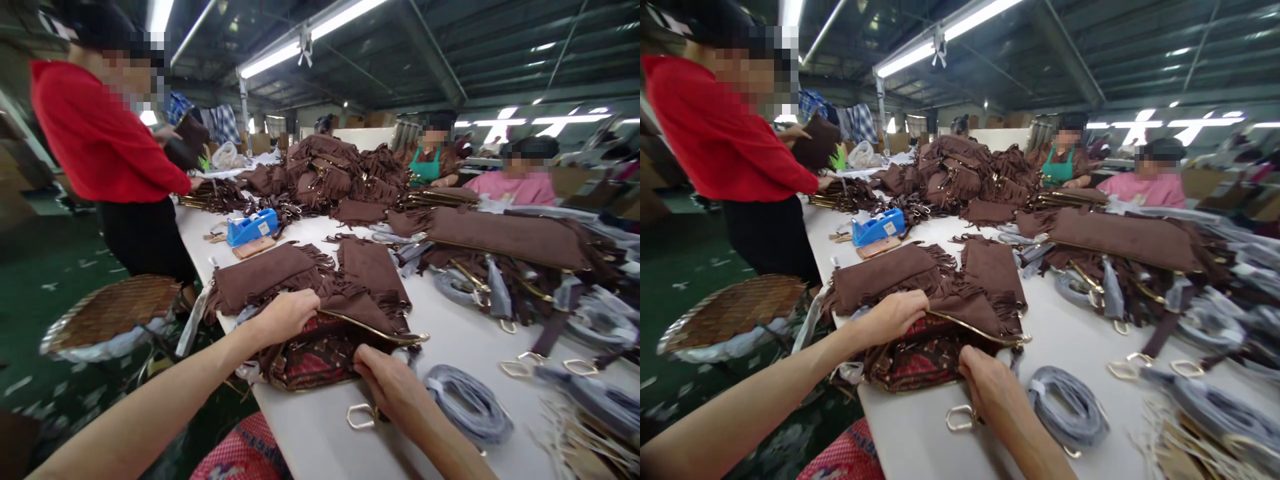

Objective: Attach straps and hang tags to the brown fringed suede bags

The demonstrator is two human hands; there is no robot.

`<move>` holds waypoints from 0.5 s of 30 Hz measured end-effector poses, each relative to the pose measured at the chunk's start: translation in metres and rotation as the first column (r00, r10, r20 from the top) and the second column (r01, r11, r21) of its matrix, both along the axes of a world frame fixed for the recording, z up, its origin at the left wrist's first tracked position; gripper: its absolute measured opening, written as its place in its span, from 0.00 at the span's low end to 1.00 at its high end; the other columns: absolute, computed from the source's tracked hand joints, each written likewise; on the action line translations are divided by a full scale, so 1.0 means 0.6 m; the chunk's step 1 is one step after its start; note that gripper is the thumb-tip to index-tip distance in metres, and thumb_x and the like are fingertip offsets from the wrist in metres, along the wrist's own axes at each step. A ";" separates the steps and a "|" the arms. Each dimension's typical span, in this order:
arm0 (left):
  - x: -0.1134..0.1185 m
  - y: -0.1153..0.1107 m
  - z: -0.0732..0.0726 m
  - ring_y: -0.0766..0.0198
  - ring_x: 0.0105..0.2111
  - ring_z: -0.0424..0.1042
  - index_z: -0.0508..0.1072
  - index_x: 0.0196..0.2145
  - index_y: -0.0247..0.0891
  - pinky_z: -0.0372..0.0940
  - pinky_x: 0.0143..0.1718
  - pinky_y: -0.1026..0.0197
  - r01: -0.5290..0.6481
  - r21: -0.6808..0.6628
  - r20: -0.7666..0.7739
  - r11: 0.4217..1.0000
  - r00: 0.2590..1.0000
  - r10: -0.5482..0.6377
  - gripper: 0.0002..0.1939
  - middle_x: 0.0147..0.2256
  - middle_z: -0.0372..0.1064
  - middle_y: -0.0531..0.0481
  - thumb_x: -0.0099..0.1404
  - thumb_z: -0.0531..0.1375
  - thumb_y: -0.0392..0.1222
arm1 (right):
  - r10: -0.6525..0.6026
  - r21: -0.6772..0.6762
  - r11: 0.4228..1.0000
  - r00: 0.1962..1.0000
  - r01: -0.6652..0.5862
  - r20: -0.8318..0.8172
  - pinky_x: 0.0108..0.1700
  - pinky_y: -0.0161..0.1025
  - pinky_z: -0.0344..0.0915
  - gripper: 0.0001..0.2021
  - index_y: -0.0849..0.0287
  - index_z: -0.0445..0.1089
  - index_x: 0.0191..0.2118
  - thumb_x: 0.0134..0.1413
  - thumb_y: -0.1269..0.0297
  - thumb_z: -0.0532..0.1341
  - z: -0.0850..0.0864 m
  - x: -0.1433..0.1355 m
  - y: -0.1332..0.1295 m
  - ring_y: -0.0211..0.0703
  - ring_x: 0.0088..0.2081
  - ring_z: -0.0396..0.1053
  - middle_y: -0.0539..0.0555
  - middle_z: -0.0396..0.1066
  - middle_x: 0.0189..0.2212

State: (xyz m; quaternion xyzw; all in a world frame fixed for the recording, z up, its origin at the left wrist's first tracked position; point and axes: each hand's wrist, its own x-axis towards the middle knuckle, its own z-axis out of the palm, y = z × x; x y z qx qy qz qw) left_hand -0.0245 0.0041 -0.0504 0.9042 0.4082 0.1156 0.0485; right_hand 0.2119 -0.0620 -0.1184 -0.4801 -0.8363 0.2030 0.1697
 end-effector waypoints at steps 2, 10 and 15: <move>-0.004 -0.004 -0.011 0.61 0.35 0.67 0.66 0.37 0.38 0.63 0.38 0.62 -0.006 -0.019 0.046 1.000 0.999 0.007 0.10 0.36 0.67 0.49 0.65 0.49 0.28 | -0.011 -0.004 1.000 1.000 0.011 -0.007 0.33 0.40 0.56 0.09 0.53 0.53 0.31 0.64 0.65 0.43 0.001 0.000 0.002 0.46 0.31 0.67 0.52 0.68 0.28; -0.012 -0.005 0.024 0.59 0.44 0.70 0.74 0.31 0.39 0.63 0.47 0.60 0.069 -0.125 0.022 0.990 0.998 -0.067 0.15 0.47 0.69 0.48 0.59 0.49 0.26 | -0.073 0.033 0.997 0.991 0.070 0.113 0.30 0.38 0.54 0.08 0.53 0.54 0.32 0.63 0.66 0.43 -0.001 -0.012 0.001 0.46 0.29 0.68 0.52 0.69 0.27; -0.049 -0.022 0.004 0.53 0.44 0.70 0.70 0.51 0.36 0.66 0.46 0.57 -0.030 -0.276 -0.043 0.961 0.999 0.018 0.26 0.45 0.69 0.44 0.52 0.59 0.33 | -0.090 0.040 0.996 0.978 0.084 0.186 0.29 0.38 0.52 0.09 0.54 0.56 0.33 0.63 0.67 0.44 -0.009 -0.017 -0.001 0.47 0.30 0.69 0.54 0.71 0.28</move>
